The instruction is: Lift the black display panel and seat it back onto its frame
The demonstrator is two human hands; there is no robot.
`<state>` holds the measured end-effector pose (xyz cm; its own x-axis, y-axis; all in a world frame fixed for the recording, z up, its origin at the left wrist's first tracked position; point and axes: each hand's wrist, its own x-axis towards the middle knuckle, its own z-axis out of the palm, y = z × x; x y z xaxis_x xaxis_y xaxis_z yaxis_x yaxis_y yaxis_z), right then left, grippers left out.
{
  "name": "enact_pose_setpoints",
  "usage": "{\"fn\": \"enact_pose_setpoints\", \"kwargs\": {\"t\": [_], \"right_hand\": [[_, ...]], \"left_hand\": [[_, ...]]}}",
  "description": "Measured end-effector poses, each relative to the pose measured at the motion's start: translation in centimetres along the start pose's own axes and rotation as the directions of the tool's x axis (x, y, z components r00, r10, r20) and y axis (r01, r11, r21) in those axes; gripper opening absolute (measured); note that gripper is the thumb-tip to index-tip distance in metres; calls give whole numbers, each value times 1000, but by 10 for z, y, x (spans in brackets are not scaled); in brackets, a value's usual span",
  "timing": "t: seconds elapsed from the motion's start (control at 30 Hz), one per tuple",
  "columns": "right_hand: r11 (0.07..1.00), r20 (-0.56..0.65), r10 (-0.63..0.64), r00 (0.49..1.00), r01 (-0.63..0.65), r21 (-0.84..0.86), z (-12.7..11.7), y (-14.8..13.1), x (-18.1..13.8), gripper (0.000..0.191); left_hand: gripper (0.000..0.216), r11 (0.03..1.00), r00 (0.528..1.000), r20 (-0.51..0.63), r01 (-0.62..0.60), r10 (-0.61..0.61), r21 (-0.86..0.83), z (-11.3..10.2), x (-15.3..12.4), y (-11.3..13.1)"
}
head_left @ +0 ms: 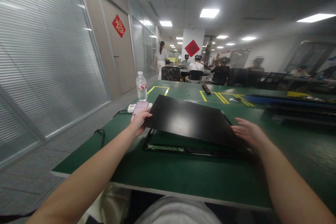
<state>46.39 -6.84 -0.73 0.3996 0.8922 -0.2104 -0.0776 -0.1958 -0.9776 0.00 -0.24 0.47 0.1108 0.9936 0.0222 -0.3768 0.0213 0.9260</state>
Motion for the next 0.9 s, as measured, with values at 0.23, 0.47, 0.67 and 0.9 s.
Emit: {"fn": "enact_pose_setpoints", "kwargs": {"t": [0.23, 0.47, 0.67, 0.9], "right_hand": [[991, -115, -44, 992, 30, -127, -1, 0, 2, 41], [977, -168, -66, 984, 30, -210, -4, 7, 9, 33], [963, -193, -98, 976, 44, -265, -2, 6, 7, 32], [947, -198, -138, 971, 71, -314, -5, 9, 12, 31]], "left_hand": [[37, 996, 999, -44, 32, -28, 86, 5, -1, -9], [36, 991, 997, -11, 73, -73, 114, 8, -5, -21], [36, 987, 995, 29, 87, -92, 133, 6, -5, -25], [33, 980, 995, 21, 95, -100, 174, 5, -3, -28]]}}
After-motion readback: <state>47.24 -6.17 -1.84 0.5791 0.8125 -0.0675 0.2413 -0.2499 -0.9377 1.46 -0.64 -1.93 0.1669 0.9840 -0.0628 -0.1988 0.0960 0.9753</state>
